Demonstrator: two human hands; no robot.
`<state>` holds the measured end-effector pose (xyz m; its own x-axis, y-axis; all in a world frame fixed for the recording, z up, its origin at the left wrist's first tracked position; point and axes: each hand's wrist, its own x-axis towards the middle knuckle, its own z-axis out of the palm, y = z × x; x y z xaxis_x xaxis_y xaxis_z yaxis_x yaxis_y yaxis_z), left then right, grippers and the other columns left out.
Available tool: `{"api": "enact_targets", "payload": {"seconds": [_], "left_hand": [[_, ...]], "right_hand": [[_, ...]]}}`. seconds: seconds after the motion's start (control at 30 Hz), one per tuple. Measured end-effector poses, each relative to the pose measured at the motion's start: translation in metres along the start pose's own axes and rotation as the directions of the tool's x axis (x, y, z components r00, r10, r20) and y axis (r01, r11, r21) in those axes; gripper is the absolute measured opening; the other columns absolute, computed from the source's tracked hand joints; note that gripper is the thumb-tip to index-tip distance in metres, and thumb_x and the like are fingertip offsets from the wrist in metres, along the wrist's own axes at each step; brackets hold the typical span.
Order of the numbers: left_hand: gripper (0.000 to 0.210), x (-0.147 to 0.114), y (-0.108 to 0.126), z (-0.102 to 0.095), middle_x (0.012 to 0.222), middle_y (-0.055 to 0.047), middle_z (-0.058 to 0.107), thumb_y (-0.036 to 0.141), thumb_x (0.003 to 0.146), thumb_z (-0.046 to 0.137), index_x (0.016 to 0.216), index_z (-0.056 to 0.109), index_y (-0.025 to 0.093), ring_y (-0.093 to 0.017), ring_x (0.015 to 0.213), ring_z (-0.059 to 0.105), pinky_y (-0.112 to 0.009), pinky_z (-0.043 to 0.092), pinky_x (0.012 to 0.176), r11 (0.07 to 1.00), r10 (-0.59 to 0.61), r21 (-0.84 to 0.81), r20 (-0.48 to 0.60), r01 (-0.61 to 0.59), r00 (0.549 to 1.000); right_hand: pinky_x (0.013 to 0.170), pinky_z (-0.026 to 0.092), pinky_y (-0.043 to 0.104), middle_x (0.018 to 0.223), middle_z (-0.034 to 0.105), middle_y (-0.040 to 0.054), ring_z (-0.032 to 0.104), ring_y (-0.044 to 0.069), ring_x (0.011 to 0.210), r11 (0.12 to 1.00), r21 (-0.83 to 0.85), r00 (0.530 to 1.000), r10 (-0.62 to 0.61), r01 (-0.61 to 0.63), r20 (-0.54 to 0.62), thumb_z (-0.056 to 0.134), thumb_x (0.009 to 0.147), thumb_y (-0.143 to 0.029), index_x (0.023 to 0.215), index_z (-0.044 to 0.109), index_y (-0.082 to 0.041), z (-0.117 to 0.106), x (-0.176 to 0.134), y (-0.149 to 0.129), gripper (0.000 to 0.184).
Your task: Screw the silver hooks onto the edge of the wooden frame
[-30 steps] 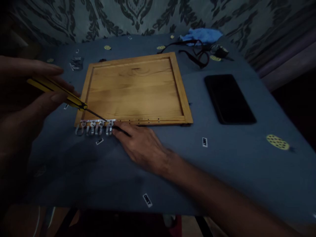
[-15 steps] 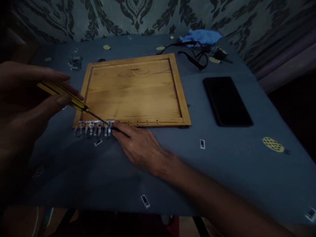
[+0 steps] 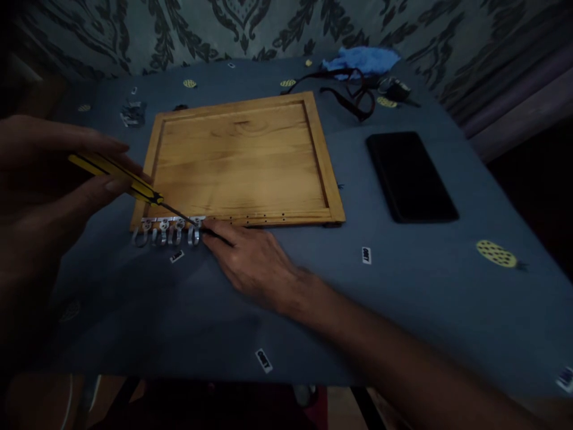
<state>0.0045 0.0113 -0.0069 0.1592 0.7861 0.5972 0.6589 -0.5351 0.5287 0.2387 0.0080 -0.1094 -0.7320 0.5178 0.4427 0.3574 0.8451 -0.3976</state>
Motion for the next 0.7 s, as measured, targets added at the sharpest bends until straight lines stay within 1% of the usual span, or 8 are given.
{"api": "enact_targets", "payload": {"seconds": [0.1, 0.2, 0.3, 0.43, 0.53, 0.63, 0.67, 0.7], "left_hand": [[0.025, 0.001, 0.002, -0.001, 0.094, 0.002, 0.078, 0.03, 0.077, 0.086, 0.101, 0.079, 0.035, -0.02, 0.08, 0.072, -0.036, 0.059, 0.058, 1.0, 0.007, 0.015, 0.019, -0.007, 1.0], [0.024, 0.0, 0.003, -0.001, 0.093, 0.003, 0.078, 0.035, 0.078, 0.086, 0.101, 0.079, 0.036, -0.02, 0.078, 0.071, -0.038, 0.058, 0.058, 0.999, 0.003, 0.049, 0.021, -0.004, 1.0], [0.023, -0.002, 0.003, -0.003, 0.095, 0.003, 0.079, 0.042, 0.08, 0.083, 0.102, 0.079, 0.038, -0.023, 0.076, 0.07, -0.042, 0.053, 0.057, 0.992, -0.007, 0.124, 0.031, 0.003, 0.999], [0.024, -0.005, 0.005, -0.007, 0.099, 0.002, 0.079, 0.045, 0.082, 0.08, 0.105, 0.078, 0.038, -0.026, 0.081, 0.072, -0.046, 0.05, 0.062, 0.974, -0.017, 0.228, 0.051, 0.005, 0.999], [0.025, -0.008, 0.008, -0.008, 0.102, 0.002, 0.078, 0.046, 0.083, 0.078, 0.107, 0.077, 0.039, -0.028, 0.087, 0.073, -0.048, 0.051, 0.068, 0.972, -0.058, 0.229, 0.057, 0.043, 0.997], [0.027, -0.011, 0.008, -0.008, 0.105, 0.001, 0.077, 0.045, 0.084, 0.078, 0.11, 0.076, 0.039, -0.03, 0.087, 0.072, -0.05, 0.05, 0.071, 0.966, -0.093, 0.247, 0.053, 0.077, 0.994], [0.027, -0.011, 0.008, -0.008, 0.105, 0.001, 0.077, 0.043, 0.083, 0.079, 0.11, 0.076, 0.04, -0.03, 0.086, 0.072, -0.05, 0.05, 0.072, 0.965, -0.088, 0.251, 0.057, 0.071, 0.994], [0.028, -0.012, 0.007, -0.008, 0.104, 0.0, 0.078, 0.04, 0.082, 0.081, 0.109, 0.077, 0.039, -0.03, 0.084, 0.072, -0.051, 0.049, 0.072, 0.976, -0.064, 0.21, 0.043, 0.054, 0.997]], "right_hand": [[0.089, 0.067, 0.046, 0.139, 0.068, 0.0182, 0.075, 0.028, 0.108, 1.0, 0.005, 1.0, 0.01, -0.01, 0.009, 0.045, 0.101, -0.011, 0.124, 0.069, -0.008, 0.0, 0.0, 0.0, 0.034], [0.094, 0.065, 0.046, 0.141, 0.067, 0.016, 0.074, 0.027, 0.112, 1.0, 0.022, 0.999, 0.022, -0.022, 0.026, 0.046, 0.101, -0.012, 0.126, 0.069, -0.012, 0.0, -0.001, 0.001, 0.034], [0.099, 0.063, 0.045, 0.141, 0.067, 0.0134, 0.073, 0.026, 0.115, 0.999, 0.03, 0.999, 0.039, -0.04, 0.031, 0.047, 0.101, -0.012, 0.127, 0.069, -0.015, 0.001, -0.001, 0.001, 0.033], [0.098, 0.064, 0.044, 0.14, 0.067, 0.0139, 0.072, 0.026, 0.117, 0.999, 0.039, 0.999, 0.033, -0.034, 0.017, 0.045, 0.102, -0.013, 0.127, 0.069, -0.014, 0.002, -0.002, 0.001, 0.034], [0.099, 0.064, 0.044, 0.141, 0.067, 0.014, 0.072, 0.026, 0.118, 0.998, 0.046, 0.999, 0.031, -0.032, 0.026, 0.045, 0.103, -0.014, 0.128, 0.068, -0.015, 0.002, -0.002, 0.002, 0.035], [0.1, 0.063, 0.045, 0.142, 0.066, 0.0134, 0.071, 0.026, 0.119, 0.998, 0.054, 0.998, 0.038, -0.04, 0.043, 0.045, 0.102, -0.014, 0.129, 0.068, -0.016, 0.001, -0.001, 0.001, 0.035], [0.1, 0.063, 0.045, 0.142, 0.066, 0.0133, 0.071, 0.026, 0.119, 0.998, 0.053, 0.998, 0.041, -0.043, 0.051, 0.045, 0.102, -0.014, 0.129, 0.067, -0.016, 0.0, -0.001, 0.001, 0.035], [0.1, 0.063, 0.045, 0.142, 0.066, 0.0133, 0.071, 0.026, 0.119, 0.998, 0.048, 0.998, 0.042, -0.045, 0.053, 0.045, 0.102, -0.014, 0.129, 0.067, -0.016, 0.0, -0.001, 0.001, 0.035]]}}
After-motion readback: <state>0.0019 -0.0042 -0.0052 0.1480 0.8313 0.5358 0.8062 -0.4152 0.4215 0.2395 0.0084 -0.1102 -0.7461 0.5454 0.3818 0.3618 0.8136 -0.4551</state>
